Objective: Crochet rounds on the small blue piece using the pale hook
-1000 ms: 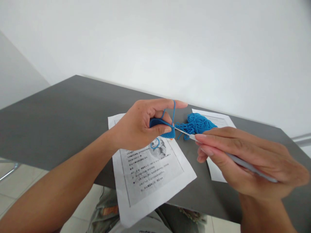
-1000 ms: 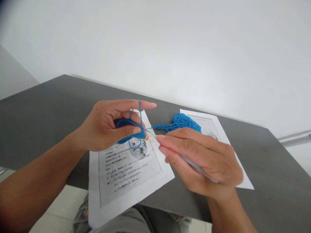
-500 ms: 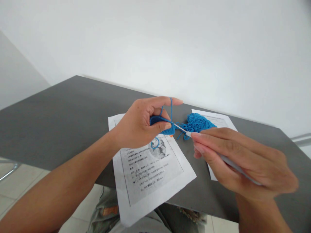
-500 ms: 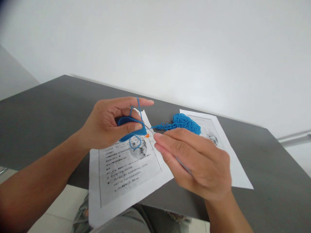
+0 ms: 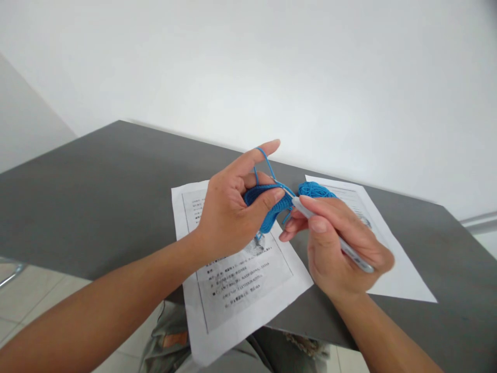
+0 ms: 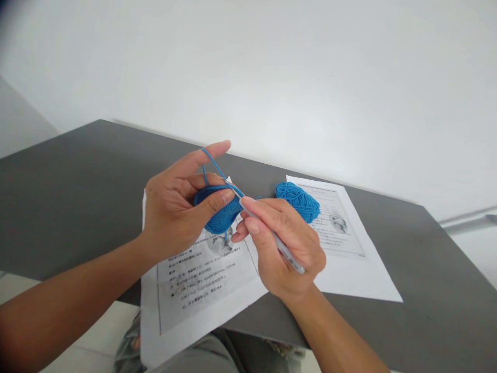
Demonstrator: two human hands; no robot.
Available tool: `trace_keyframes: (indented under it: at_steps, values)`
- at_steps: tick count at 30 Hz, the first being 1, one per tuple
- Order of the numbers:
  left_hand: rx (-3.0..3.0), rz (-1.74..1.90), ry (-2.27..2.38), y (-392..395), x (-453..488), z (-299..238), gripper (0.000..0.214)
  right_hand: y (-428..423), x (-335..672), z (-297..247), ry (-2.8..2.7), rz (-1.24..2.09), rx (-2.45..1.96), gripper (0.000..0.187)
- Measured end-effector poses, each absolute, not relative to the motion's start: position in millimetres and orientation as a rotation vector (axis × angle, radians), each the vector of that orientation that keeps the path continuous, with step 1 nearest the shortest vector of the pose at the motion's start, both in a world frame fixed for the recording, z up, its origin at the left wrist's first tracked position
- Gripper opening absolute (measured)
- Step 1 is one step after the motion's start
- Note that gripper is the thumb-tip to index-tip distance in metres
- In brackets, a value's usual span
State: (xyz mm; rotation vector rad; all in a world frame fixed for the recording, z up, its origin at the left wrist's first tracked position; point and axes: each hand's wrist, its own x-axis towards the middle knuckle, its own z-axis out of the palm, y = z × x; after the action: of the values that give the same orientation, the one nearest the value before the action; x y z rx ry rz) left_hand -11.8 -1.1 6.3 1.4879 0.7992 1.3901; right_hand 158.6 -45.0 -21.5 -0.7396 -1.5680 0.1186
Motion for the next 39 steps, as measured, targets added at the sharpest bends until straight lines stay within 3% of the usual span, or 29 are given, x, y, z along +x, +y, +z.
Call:
trace_keyframes:
  at_steps: [3, 9, 13, 16, 18, 20, 22, 39]
  values:
    - [1.511, 1.426, 0.836, -3, -10, 5, 0.064, -46, 162, -22, -1.618, 0.011, -0.772, 0.038]
    - [1.615, 1.438, 0.847, -5, -10, 0, 0.065, -58, 181, -16, -1.849, -0.378, -0.820, 0.065]
    - [1.677, 1.428, 0.876, -3, -10, -1, 0.064, -63, 181, -8, -2.026, -0.482, -0.851, 0.063]
    - [1.709, 1.422, 0.882, -2, -10, -3, 0.065, -59, 172, -12, -1.826, -0.337, -0.791, 0.043]
    - [1.700, 1.432, 0.877, -1, -10, -3, 0.066, -54, 162, -17, -1.498, 0.010, -0.737, 0.023]
    - [1.675, 1.449, 0.880, -1, -10, -4, 0.067, -49, 151, -21, -1.312, 0.401, -0.721, 0.026]
    - [1.653, 1.473, 0.877, -3, -10, -4, 0.070, -45, 145, -25, -1.267, 0.504, -0.667, 0.030]
    - [1.575, 1.559, 0.861, -7, -6, -9, 0.083, -42, 151, -36, -1.495, 0.180, -0.599, 0.037]
